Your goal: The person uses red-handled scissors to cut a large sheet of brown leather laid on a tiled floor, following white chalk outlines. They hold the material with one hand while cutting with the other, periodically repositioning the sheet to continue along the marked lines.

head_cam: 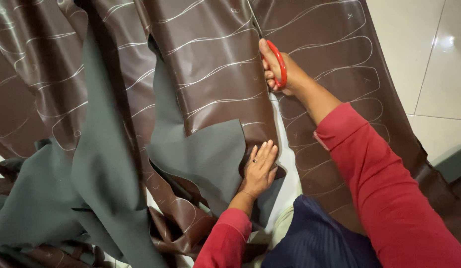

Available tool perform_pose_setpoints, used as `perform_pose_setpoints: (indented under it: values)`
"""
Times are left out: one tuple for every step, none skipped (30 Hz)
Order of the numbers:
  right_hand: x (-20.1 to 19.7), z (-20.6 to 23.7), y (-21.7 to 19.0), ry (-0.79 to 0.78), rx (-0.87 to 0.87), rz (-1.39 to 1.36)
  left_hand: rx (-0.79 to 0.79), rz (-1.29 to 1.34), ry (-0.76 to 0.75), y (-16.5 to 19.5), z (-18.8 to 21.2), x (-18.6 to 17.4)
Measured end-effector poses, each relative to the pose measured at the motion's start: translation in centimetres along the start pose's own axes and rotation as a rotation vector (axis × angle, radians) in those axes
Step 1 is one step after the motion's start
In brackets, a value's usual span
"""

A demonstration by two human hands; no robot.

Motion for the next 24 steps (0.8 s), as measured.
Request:
perform_pose_setpoints:
  values:
    - [-0.2,0.0,-0.2,-0.003,-0.005,0.026,0.005,-0.001,0.012,0.0,-0.1,0.0]
    - [-0.4,0.1,-0.4,-0.007,-0.009,0.052,0.004,-0.003,0.006,0.0,-0.1,-0.1]
    - [-0.6,0.0,-0.7,-0.013,-0.011,0.077,0.002,-0.004,0.000,0.0,-0.1,0.0]
    - [-0.8,-0.2,-1.1,-0.018,-0.014,0.101,0.001,-0.005,-0.005,0.0,-0.1,0.0]
    - [-0.9,-0.4,-1.6,-0.022,-0.017,0.126,-0.002,-0.007,-0.004,0.0,-0.2,0.0]
    - [-1.0,-0.6,-2.1,-0.029,-0.016,0.127,-0.006,-0.007,-0.005,0.0,-0.2,-0.1]
    - [-1.0,-0.8,-2.7,-0.037,-0.014,0.127,-0.010,-0.008,-0.005,0.0,-0.2,0.0]
    - [-1.0,-1.0,-3.2,-0.045,-0.013,0.127,-0.017,-0.012,-0.009,0.1,-0.1,0.0]
    - [-1.0,-1.2,-3.7,-0.048,-0.021,0.136,-0.024,-0.017,-0.013,0.1,-0.1,0.0]
    - [-1.0,-1.4,-4.1,-0.050,-0.029,0.146,-0.030,-0.022,-0.018,0.1,-0.1,0.0]
    - [-1.0,-1.5,-4.4,-0.053,-0.036,0.156,-0.028,-0.017,-0.012,0.1,-0.1,-0.1]
    - [-1.0,-1.6,-4.7,-0.053,-0.037,0.150,-0.027,-0.012,-0.006,0.1,-0.1,-0.1]
    - [-1.1,-1.6,-4.9,-0.052,-0.036,0.143,-0.026,-0.005,-0.003,0.1,-0.1,-0.1]
    - [-1.2,-1.7,-5.0,-0.051,-0.034,0.136,-0.023,-0.004,-0.002,0.1,-0.1,-0.1]
    - [-1.2,-1.7,-5.0,-0.051,-0.021,0.127,-0.019,-0.003,-0.002,0.1,-0.2,-0.1]
    - [-1.4,-1.7,-4.9,-0.052,-0.008,0.119,-0.016,-0.001,-0.001,0.1,-0.2,0.0]
    - [-1.5,-1.7,-4.8,-0.053,0.005,0.111,-0.017,-0.001,-0.004,0.1,-0.2,0.0]
    - [-1.6,-1.7,-4.7,-0.061,-0.024,0.109,-0.017,-0.001,-0.007,0.1,-0.1,0.0]
    - [-1.7,-1.6,-4.6,-0.070,-0.052,0.109,-0.019,0.001,-0.010,0.2,-0.1,0.1]
    - [-1.9,-1.6,-4.5,-0.080,-0.078,0.107,-0.017,-0.002,-0.005,0.3,0.1,0.1]
    - [-2.2,-1.6,-4.4,-0.078,-0.076,0.142,-0.013,-0.006,-0.001,0.3,0.1,0.2]
    - [-2.5,-1.6,-4.4,-0.076,-0.077,0.177,-0.006,-0.011,0.003,0.3,0.1,0.2]
    - [-3.0,-1.5,-4.4,-0.073,-0.077,0.212,-0.012,-0.011,-0.001,0.3,0.1,0.2]
    - [-3.4,-1.4,-4.5,-0.068,-0.069,0.247,-0.020,-0.011,-0.005,0.2,0.2,0.3]
Point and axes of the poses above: each hand's wrist, its own z-axis away from the middle knuckle, its own x-axis out of the palm, y = z × x, the point moved 2 cm from there along -z, towards the middle knuckle, and after that the axes turned 8 degrees about z, right-handed, at the moved point
